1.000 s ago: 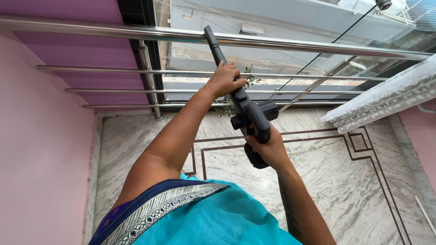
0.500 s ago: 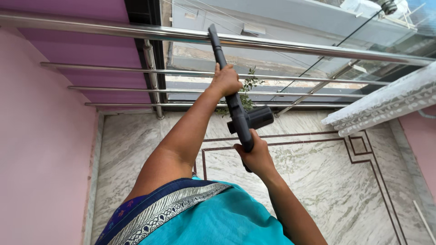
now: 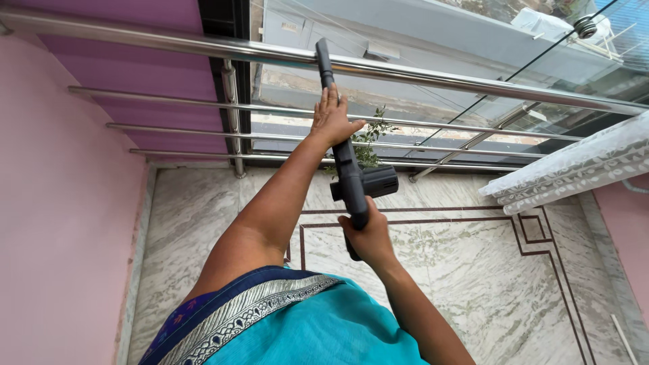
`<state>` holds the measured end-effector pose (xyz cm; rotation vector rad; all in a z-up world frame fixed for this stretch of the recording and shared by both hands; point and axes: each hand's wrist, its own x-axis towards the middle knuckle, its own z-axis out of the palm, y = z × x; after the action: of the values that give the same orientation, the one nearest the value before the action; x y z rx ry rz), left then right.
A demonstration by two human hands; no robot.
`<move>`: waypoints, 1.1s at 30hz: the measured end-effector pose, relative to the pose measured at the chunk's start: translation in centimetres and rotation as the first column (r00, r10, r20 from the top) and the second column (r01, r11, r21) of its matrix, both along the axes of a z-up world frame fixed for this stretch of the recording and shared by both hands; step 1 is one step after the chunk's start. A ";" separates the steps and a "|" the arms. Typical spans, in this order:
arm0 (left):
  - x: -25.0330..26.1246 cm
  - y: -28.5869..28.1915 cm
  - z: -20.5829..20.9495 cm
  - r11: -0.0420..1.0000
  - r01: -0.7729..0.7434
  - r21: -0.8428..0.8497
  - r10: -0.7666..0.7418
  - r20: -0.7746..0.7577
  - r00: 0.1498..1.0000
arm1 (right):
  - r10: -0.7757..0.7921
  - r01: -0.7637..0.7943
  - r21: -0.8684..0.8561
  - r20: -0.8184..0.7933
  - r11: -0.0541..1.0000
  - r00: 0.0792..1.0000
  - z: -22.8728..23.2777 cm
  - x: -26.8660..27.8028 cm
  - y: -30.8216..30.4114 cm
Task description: The person uses a handheld vacuum cleaner to clean the metal railing of a balcony. They move the vacuum nozzle along the top and sides of the railing, systematically removing dust and debris from the surface.
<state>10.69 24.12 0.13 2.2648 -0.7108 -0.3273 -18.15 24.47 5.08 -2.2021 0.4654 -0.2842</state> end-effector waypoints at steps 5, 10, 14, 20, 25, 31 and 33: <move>0.0 1.0 1.5 0.978 -0.208 -0.011 0.190 -0.359 0.914 | 0.036 -0.039 0.140 0.021 0.989 0.999 -0.9 0.8 1.9; -2.0 -1.5 2.0 0.972 -0.235 -0.007 0.221 -0.319 0.922 | 0.064 -0.073 0.078 0.117 0.994 0.991 -1.2 -0.6 0.4; -0.4 -2.6 0.3 0.966 -0.257 0.001 0.252 -0.216 0.943 | 0.029 -0.041 0.239 0.053 0.970 0.998 -1.0 0.4 1.0; 2.6 2.2 -0.4 0.950 -0.301 0.087 0.304 -0.023 0.952 | 0.135 -0.159 0.273 0.106 0.949 0.985 -1.5 2.5 2.5; 0.6 0.6 1.8 0.957 -0.206 0.206 0.224 -0.069 0.972 | 0.066 -0.083 0.194 0.092 0.977 0.994 -2.3 0.6 0.9; 1.1 -1.8 0.7 0.950 -0.256 0.179 0.270 -0.056 0.961 | 0.031 -0.049 0.333 0.058 0.942 0.998 -2.5 0.9 1.2; 2.2 0.4 1.2 0.940 -0.314 0.131 0.333 -0.166 0.928 | 0.108 -0.148 0.363 0.126 0.920 0.986 -3.0 2.3 2.9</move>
<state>12.89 24.54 1.35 2.3619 -0.2195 -0.4145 -15.81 27.37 2.10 -1.8266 0.2876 -0.2180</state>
